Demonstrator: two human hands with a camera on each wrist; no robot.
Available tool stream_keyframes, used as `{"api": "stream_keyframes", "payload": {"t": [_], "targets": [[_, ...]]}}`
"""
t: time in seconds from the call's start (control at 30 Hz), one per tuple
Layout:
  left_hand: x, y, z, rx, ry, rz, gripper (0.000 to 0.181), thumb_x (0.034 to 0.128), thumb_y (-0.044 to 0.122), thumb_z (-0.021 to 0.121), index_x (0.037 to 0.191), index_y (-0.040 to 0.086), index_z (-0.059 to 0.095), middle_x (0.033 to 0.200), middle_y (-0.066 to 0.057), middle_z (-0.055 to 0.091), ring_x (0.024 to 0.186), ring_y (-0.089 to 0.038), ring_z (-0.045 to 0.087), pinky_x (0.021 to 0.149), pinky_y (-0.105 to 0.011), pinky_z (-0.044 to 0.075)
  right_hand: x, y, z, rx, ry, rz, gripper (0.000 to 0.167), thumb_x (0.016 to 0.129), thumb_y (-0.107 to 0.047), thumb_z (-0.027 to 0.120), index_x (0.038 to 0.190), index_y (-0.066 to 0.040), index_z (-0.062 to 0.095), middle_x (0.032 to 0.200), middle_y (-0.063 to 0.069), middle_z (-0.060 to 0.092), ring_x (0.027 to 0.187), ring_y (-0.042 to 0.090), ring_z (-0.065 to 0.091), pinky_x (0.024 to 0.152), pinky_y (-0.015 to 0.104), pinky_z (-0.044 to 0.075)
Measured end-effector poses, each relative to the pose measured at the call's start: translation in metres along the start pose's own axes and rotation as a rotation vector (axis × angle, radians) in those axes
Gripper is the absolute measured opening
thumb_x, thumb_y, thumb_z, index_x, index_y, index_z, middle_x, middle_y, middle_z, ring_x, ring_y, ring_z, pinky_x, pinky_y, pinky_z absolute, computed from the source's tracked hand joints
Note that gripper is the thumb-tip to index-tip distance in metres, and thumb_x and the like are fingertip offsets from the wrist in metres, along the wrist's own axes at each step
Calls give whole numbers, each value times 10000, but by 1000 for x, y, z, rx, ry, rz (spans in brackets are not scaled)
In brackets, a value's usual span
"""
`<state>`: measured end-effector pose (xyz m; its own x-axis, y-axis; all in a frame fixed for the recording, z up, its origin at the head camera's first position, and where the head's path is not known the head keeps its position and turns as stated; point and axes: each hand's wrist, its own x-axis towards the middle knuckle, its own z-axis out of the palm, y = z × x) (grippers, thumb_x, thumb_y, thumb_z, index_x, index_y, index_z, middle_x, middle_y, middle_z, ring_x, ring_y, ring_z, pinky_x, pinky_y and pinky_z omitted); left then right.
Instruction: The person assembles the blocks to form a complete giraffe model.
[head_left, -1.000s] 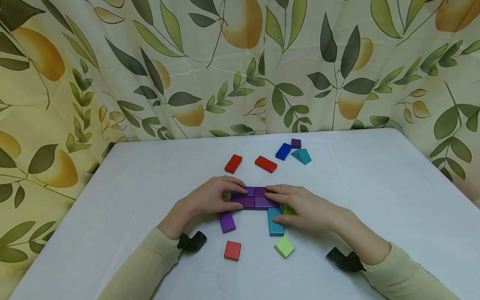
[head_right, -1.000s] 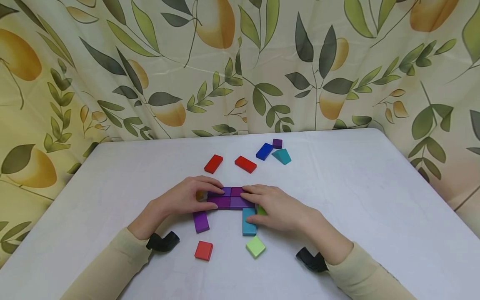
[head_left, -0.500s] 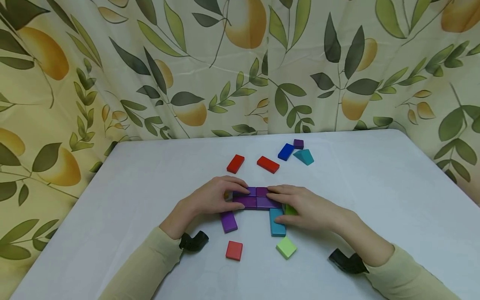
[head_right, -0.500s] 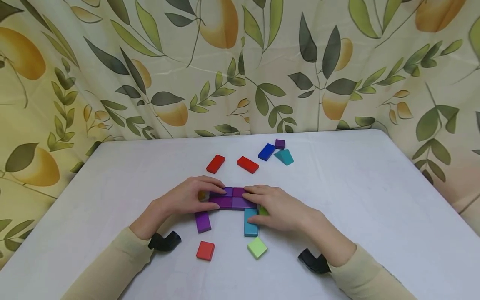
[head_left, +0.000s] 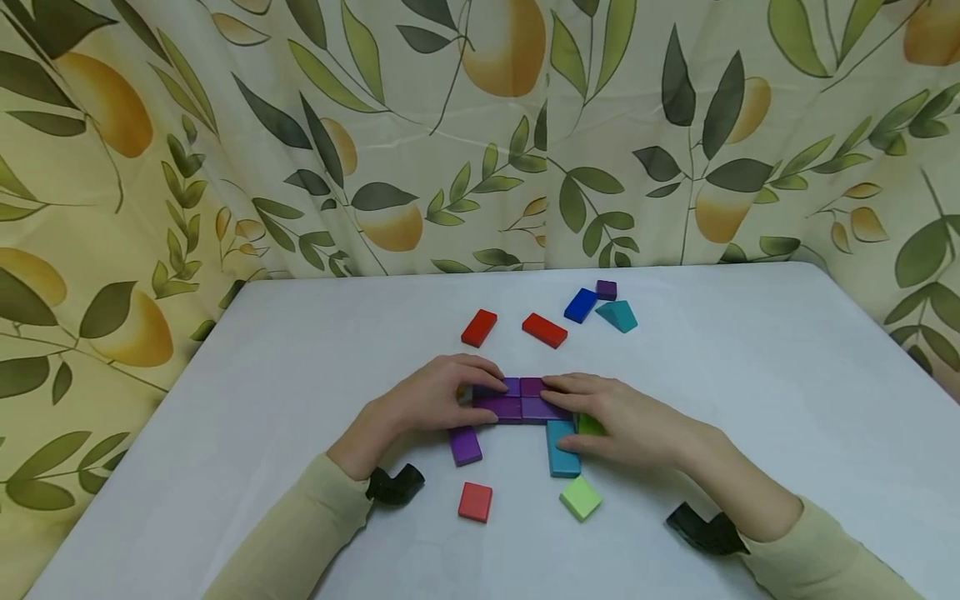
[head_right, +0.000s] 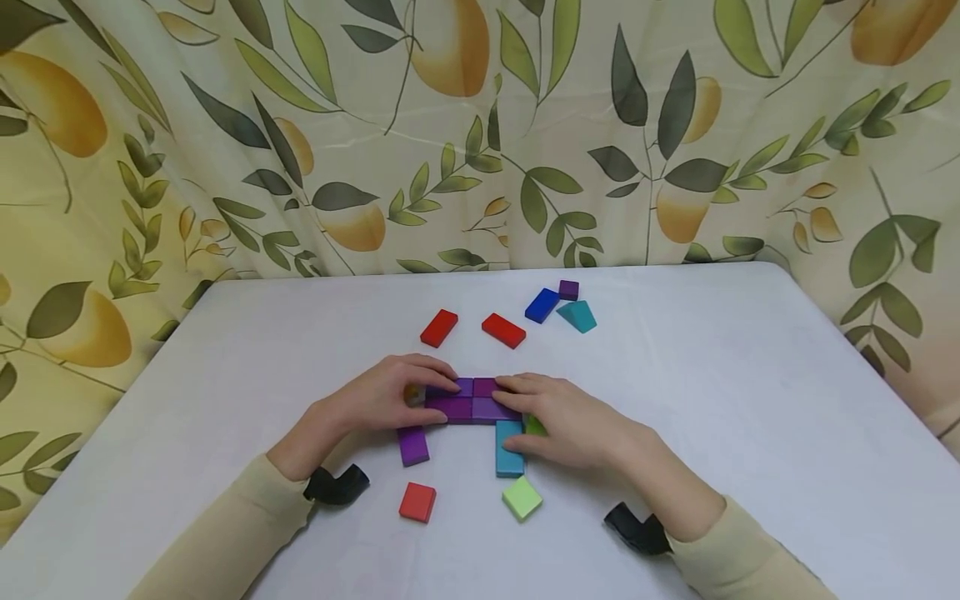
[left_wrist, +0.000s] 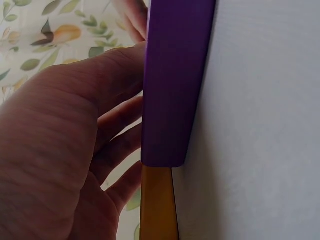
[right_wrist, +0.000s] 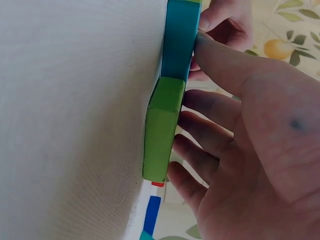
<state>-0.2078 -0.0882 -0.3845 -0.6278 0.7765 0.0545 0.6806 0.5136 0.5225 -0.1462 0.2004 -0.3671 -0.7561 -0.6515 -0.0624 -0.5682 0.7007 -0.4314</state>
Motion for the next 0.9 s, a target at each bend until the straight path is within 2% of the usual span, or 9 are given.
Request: {"api": "stream_keyframes", "payload": {"t": [0.2,0.5,0.9], "targets": [[-2,2,1,7,-16,-13,357,910,277,775,1249,173,733,1344,21,607,1269,-160,517,1053,-337,444,-3,-2,-1,6,-17,-15,657,972,-486,641,1487,-97,520,1559,98,420,1422,380,370,1075,560,399],[-3,7,2,4,-29,-22,355,915,267,770,1256,176,728,1346,15,599,1261,-161,518,1047,-332,451,-4,-4,2,-5,-20,-18,636,965,-430,676,1479,-87,528,1563,77,421,1433,348,367,1093,536,387],[-8,8,0,28,-42,-38,400,909,303,773,1287,188,709,1372,11,575,1295,-173,477,1062,-341,440,-3,-5,-1,-10,-9,-31,639,963,-470,664,1469,-96,544,1541,82,449,1414,365,387,1084,564,389]]}}
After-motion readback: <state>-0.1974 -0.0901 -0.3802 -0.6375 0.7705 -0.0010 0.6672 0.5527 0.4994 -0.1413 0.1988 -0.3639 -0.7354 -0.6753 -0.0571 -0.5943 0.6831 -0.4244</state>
